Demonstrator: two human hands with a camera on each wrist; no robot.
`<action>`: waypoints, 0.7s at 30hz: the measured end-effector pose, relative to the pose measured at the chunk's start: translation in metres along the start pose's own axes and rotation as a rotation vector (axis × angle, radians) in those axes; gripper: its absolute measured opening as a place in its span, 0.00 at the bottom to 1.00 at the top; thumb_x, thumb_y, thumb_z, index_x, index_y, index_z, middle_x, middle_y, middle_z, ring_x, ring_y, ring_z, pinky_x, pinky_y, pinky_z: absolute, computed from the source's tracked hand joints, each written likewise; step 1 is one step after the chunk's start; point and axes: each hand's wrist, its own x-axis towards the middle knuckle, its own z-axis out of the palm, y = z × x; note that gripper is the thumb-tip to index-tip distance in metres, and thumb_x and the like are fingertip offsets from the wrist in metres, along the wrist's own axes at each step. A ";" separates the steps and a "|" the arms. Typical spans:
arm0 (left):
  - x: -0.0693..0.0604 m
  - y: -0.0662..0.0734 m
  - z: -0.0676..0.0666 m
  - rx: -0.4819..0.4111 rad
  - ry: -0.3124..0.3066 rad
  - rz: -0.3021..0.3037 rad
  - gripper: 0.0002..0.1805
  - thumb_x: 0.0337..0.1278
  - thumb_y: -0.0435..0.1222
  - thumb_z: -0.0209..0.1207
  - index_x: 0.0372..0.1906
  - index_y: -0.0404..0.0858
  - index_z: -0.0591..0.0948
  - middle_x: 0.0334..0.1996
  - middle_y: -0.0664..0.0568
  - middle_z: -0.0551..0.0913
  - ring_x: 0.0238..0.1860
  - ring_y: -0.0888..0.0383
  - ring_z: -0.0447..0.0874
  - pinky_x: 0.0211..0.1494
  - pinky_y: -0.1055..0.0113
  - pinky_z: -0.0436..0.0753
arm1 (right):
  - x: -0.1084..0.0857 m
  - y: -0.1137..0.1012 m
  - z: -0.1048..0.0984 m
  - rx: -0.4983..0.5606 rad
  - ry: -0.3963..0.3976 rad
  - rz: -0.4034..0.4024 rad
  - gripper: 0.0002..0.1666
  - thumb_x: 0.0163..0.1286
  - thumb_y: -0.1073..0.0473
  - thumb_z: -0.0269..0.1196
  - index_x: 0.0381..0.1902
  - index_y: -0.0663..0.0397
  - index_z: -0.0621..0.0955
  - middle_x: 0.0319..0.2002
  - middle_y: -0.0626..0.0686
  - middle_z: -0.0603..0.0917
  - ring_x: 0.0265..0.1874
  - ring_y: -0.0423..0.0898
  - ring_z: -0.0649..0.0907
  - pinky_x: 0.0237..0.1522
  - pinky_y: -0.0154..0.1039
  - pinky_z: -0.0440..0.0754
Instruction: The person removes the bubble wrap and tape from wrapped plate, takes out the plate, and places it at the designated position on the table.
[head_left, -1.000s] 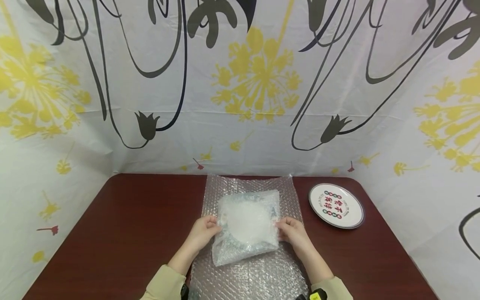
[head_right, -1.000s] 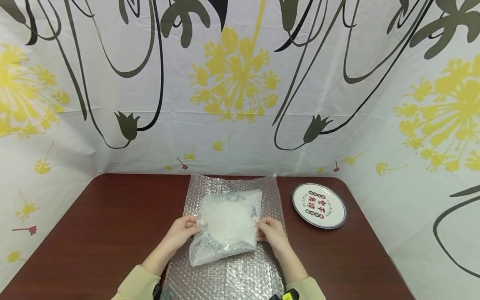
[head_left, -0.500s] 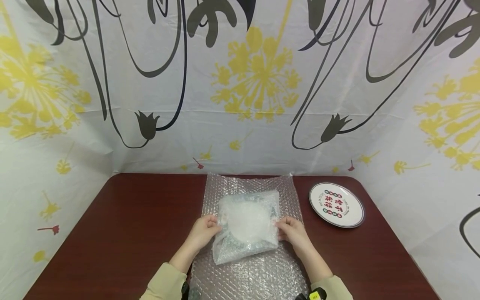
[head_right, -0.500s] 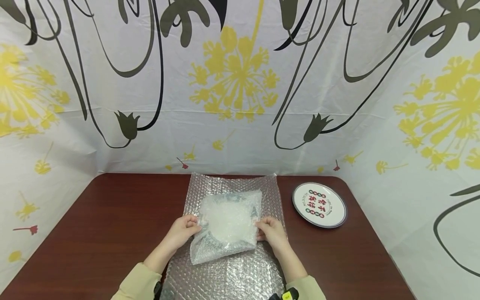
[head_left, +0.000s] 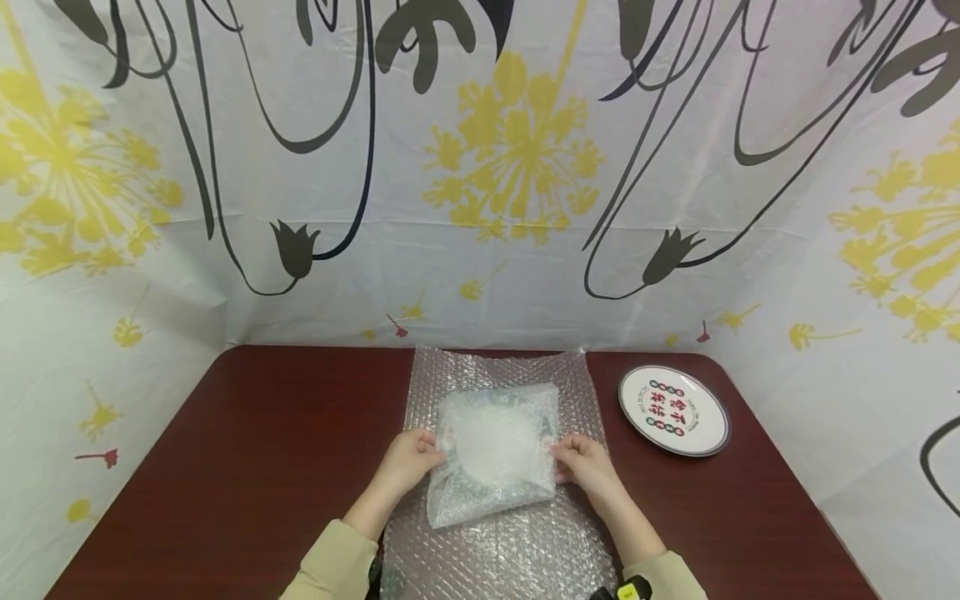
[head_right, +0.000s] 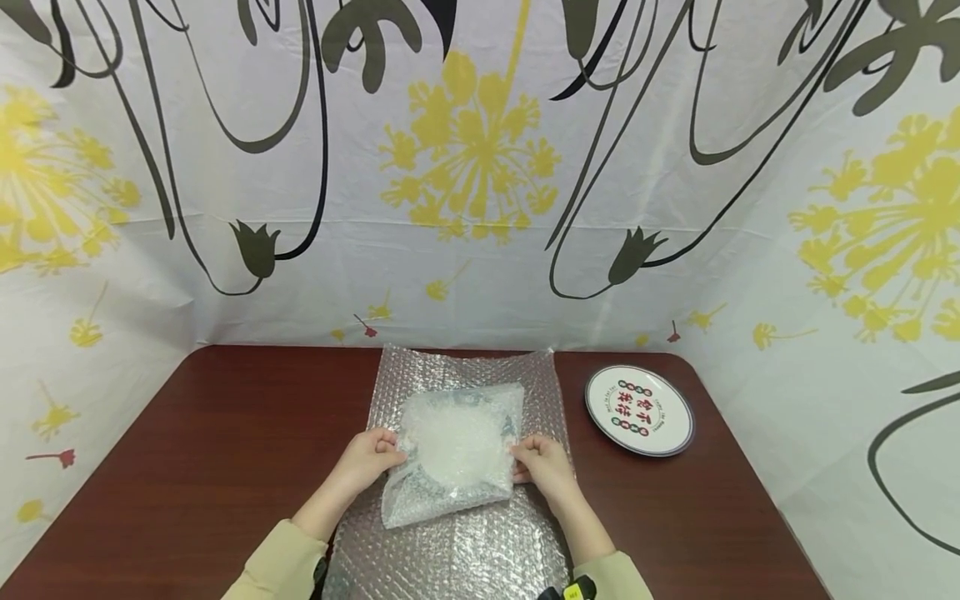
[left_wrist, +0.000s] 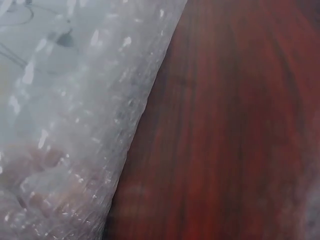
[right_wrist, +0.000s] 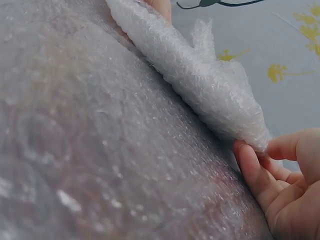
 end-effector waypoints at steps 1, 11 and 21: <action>0.000 0.000 0.000 0.002 -0.001 -0.004 0.13 0.47 0.30 0.65 0.38 0.26 0.78 0.27 0.48 0.81 0.31 0.54 0.79 0.34 0.59 0.79 | 0.001 0.000 0.001 -0.006 0.015 0.020 0.06 0.63 0.66 0.62 0.28 0.64 0.77 0.23 0.53 0.76 0.21 0.44 0.78 0.26 0.37 0.81; 0.001 0.001 0.002 0.029 0.006 -0.026 0.16 0.45 0.31 0.65 0.40 0.25 0.79 0.27 0.47 0.82 0.30 0.54 0.80 0.35 0.58 0.79 | 0.002 -0.001 0.003 -0.018 0.058 0.068 0.07 0.64 0.67 0.64 0.29 0.66 0.76 0.25 0.54 0.77 0.22 0.45 0.78 0.26 0.38 0.82; 0.002 0.003 0.001 0.037 0.001 -0.024 0.18 0.44 0.31 0.65 0.42 0.24 0.79 0.27 0.47 0.83 0.30 0.54 0.80 0.33 0.59 0.80 | -0.003 -0.011 0.006 -0.056 0.073 0.059 0.07 0.62 0.68 0.64 0.30 0.67 0.76 0.23 0.55 0.77 0.20 0.45 0.79 0.25 0.39 0.83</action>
